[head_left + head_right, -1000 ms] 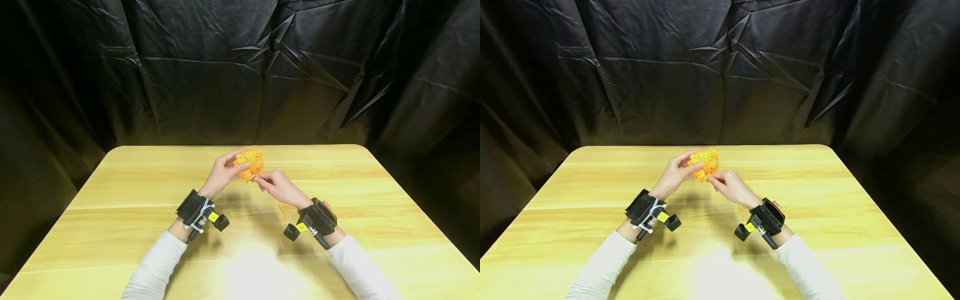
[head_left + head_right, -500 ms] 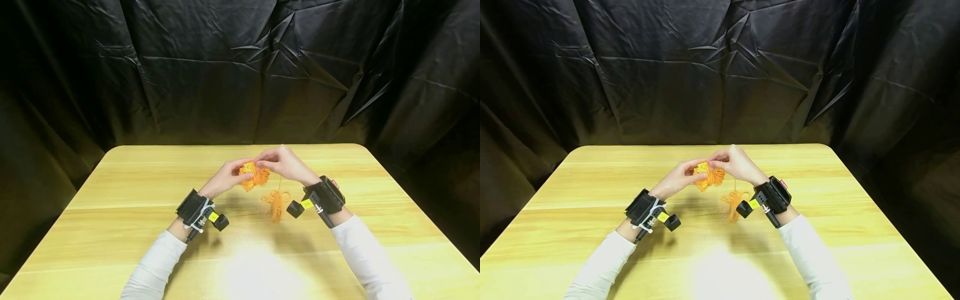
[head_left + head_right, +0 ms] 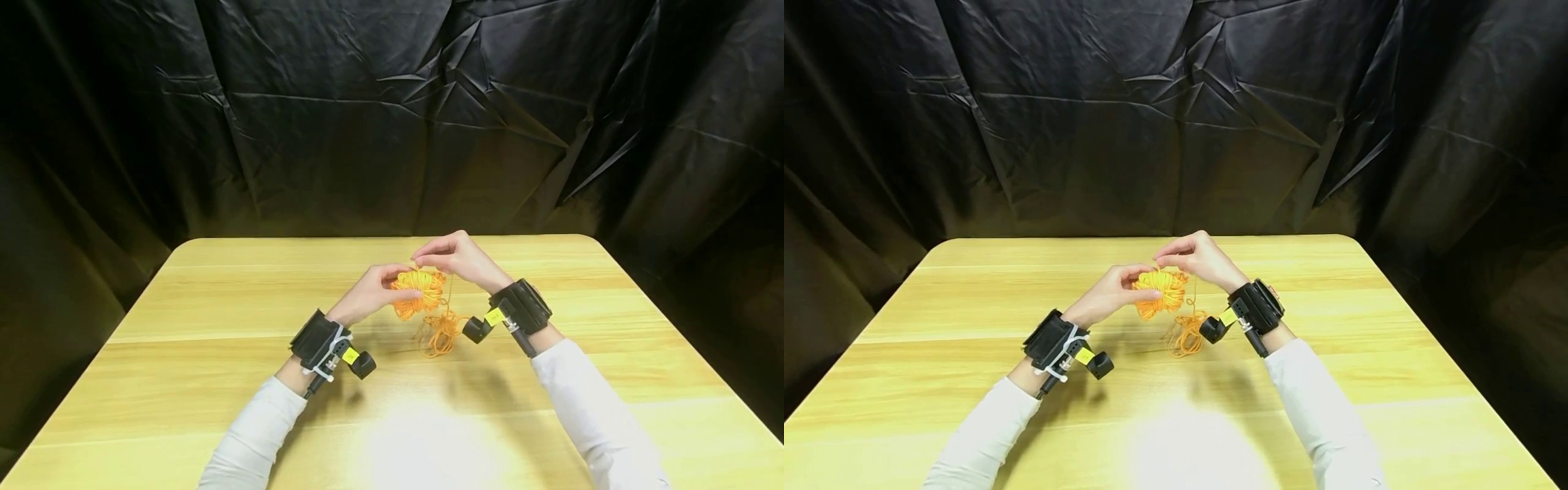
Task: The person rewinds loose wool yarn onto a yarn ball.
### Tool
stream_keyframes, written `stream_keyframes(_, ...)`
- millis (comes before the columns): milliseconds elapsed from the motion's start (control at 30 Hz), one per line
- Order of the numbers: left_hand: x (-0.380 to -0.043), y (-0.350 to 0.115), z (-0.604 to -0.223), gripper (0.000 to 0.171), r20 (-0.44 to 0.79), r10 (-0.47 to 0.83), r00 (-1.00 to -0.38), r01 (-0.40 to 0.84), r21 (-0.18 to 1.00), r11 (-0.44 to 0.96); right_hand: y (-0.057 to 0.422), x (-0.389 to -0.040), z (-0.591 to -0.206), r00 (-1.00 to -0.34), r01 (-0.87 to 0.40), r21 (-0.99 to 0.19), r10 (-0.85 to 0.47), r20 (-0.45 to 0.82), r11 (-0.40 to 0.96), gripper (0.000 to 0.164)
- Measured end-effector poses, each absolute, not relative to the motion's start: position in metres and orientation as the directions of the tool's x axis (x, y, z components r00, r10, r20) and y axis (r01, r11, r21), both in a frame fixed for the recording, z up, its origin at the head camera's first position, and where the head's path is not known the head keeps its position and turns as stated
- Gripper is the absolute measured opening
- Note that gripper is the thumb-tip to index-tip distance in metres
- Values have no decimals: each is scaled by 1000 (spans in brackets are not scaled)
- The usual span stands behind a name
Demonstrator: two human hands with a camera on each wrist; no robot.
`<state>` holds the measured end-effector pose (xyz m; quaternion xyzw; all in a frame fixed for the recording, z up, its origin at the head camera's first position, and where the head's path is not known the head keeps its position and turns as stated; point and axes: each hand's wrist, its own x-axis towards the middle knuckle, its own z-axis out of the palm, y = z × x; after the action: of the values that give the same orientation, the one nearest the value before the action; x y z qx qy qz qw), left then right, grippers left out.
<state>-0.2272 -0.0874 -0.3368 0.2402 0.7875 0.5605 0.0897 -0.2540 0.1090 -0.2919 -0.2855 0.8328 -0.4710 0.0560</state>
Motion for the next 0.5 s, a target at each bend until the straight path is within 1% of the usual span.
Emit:
stream_keyframes(133, -226, -88, -335, 43, 115, 507, -854, 227, 960, 163, 112, -260, -306, -864, -363, -851, -479, 154, 381, 22)
stream_keyframes(267, -225, -88, -334, 38, 91, 490, -867, 119, 992, 27, 112, -262, -324, -894, -255, -923, -435, 112, 287, 24)
stream_keyframes(433, -226, -85, -336, 36, 86, 404, -911, 40, 992, -121, 108, -258, -339, -921, -154, -970, -383, 72, 188, 29)
stream_keyframes(500, -226, -84, -336, 35, 81, 362, -929, 27, 988, -151, 106, -256, -343, -921, -142, -975, -383, 68, 169, 26)
